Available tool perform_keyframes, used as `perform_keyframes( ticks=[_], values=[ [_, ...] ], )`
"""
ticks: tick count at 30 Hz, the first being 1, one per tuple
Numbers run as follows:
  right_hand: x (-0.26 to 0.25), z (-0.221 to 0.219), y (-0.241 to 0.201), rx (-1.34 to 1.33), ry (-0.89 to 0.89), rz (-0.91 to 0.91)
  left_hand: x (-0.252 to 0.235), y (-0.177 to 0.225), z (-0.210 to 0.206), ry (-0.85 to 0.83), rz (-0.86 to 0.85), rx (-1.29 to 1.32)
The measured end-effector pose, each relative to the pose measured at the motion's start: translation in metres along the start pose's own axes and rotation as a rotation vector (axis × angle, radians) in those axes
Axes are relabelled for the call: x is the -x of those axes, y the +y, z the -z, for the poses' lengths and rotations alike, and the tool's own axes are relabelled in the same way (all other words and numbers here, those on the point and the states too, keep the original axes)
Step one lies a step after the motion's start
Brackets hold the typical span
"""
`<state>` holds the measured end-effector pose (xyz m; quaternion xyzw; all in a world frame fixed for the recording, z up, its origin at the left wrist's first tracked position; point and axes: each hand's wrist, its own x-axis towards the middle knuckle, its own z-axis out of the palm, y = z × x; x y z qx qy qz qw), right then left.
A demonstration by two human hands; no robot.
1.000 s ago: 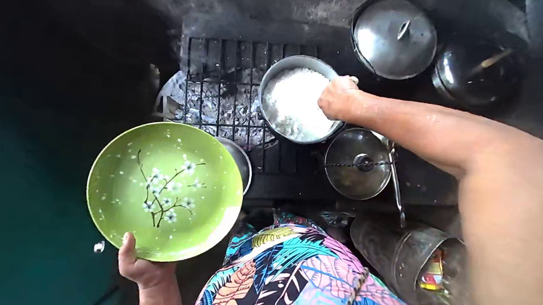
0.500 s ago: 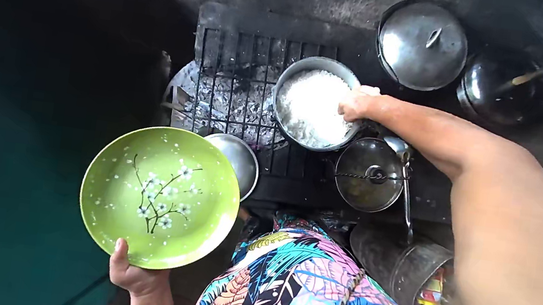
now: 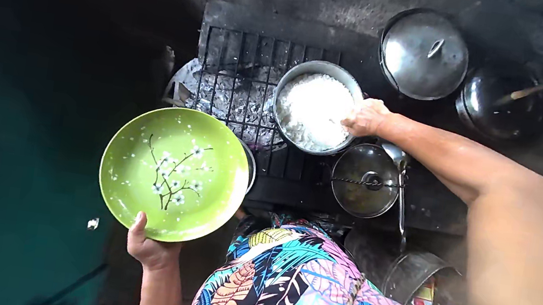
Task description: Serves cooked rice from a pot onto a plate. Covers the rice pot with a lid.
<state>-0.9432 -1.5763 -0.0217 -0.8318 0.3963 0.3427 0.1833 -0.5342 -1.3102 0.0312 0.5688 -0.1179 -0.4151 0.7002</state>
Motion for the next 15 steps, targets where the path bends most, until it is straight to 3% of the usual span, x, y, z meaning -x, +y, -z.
perform_keyframes(
  ticks=[8,15],
  values=[
    [-0.010,0.015,-0.016,-0.079,-0.084,-0.131,0.000,-0.012,-0.015,-0.050,0.037,0.014],
    [-0.020,0.008,0.008,-0.135,-0.080,-0.017,0.009,-0.014,-0.023,-0.063,0.063,0.011]
  ],
)
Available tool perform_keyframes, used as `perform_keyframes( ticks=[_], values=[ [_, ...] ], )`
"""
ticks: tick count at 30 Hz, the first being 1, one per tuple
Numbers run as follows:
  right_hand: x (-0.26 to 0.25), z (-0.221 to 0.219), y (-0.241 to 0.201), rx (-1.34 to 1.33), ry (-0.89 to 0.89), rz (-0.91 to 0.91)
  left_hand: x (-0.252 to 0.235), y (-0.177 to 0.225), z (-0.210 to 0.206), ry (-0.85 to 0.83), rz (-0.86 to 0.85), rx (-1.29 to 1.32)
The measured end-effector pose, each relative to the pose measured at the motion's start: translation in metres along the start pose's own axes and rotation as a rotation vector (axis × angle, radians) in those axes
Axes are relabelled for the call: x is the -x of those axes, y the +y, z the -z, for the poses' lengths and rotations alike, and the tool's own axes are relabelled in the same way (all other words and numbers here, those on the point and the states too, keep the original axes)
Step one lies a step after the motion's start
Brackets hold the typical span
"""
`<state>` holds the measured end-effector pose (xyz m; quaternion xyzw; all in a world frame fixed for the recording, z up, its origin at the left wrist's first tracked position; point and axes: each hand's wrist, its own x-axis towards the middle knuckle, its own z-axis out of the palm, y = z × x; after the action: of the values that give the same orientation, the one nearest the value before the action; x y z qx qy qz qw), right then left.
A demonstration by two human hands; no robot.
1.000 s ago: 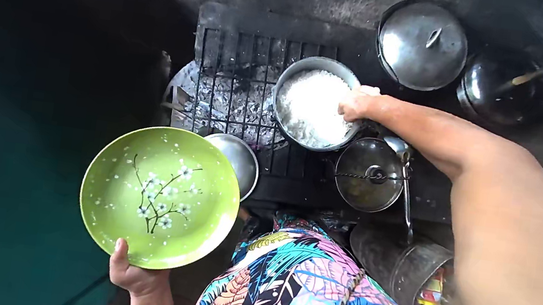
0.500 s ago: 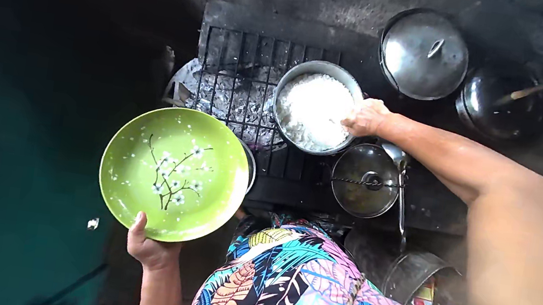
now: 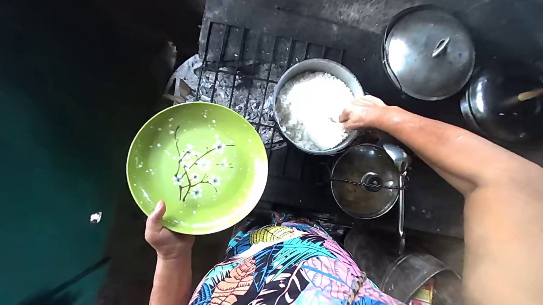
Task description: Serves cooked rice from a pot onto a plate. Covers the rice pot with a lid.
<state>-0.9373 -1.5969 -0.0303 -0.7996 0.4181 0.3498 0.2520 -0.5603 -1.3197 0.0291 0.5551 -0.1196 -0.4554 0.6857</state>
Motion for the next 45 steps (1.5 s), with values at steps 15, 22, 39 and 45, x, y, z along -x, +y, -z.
perform_keyframes(
  ticks=[15,22,39,45],
  values=[
    [-0.001,-0.035,0.000,-0.019,0.311,0.239,-0.006,-0.026,-0.001,-0.009,0.116,-0.105],
    [0.001,-0.014,-0.002,-0.139,0.225,0.174,-0.001,-0.029,-0.004,-0.016,0.190,-0.192],
    [0.115,-0.008,-0.121,0.000,1.061,0.281,-0.019,-0.049,-0.098,-0.246,0.498,-0.134],
    [0.147,0.019,-0.100,-0.564,0.809,0.146,-0.020,-0.042,-0.073,-0.226,0.488,-0.134]
  ],
)
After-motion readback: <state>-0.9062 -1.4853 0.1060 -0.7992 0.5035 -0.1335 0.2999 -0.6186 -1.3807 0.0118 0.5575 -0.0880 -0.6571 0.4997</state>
